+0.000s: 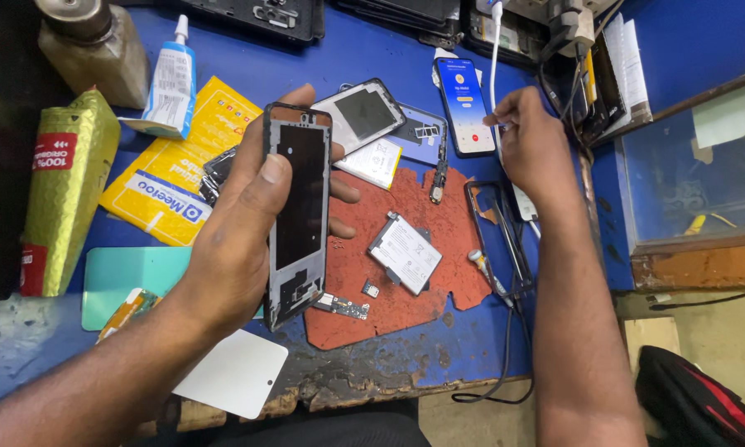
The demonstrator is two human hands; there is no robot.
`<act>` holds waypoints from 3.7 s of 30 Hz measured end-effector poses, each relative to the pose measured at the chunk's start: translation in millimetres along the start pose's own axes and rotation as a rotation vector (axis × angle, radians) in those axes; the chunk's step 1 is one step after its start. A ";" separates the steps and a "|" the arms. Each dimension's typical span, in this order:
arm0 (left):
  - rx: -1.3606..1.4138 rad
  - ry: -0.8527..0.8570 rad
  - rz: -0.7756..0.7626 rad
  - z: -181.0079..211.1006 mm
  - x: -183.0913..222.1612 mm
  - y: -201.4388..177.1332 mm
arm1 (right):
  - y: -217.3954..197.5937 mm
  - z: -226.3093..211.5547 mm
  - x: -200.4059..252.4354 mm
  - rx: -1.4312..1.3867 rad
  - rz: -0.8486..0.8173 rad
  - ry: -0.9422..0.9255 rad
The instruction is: The person disassembles a mobile phone by removing the back panel and internal components, then installs a new screen assembly onto the frame and secures it using a screwdriver.
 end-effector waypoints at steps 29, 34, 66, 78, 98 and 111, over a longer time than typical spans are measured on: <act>-0.345 -0.286 0.298 -66.6 2.9 -50.2 | -102.0 -3.1 217.9 -0.342 0.340 0.549; -0.264 -0.352 0.307 -65.5 2.2 -36.9 | -124.4 -8.6 210.4 0.090 0.275 0.551; -1.382 0.593 -0.471 -56.7 26.7 143.6 | -23.3 -1.1 273.0 -1.567 0.160 0.372; -1.435 0.726 -0.324 -72.5 39.7 141.3 | 52.9 1.7 169.3 -1.455 -0.204 0.150; 0.118 0.220 0.331 7.2 177.3 -71.7 | 133.4 -307.9 159.4 -0.924 -0.564 -0.398; 0.248 0.020 0.117 -1.5 172.9 -105.2 | 15.3 -471.7 -42.4 -0.316 -0.116 -0.626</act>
Point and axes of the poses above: each hand's wrist, its own x-axis away from the middle knuckle, its own y-axis out of the palm, z = x × y, the point moved 10 cm from there along -x, towards the middle knuckle, and after that the axes turned 1 degree about -y, right-handed, at the moved point
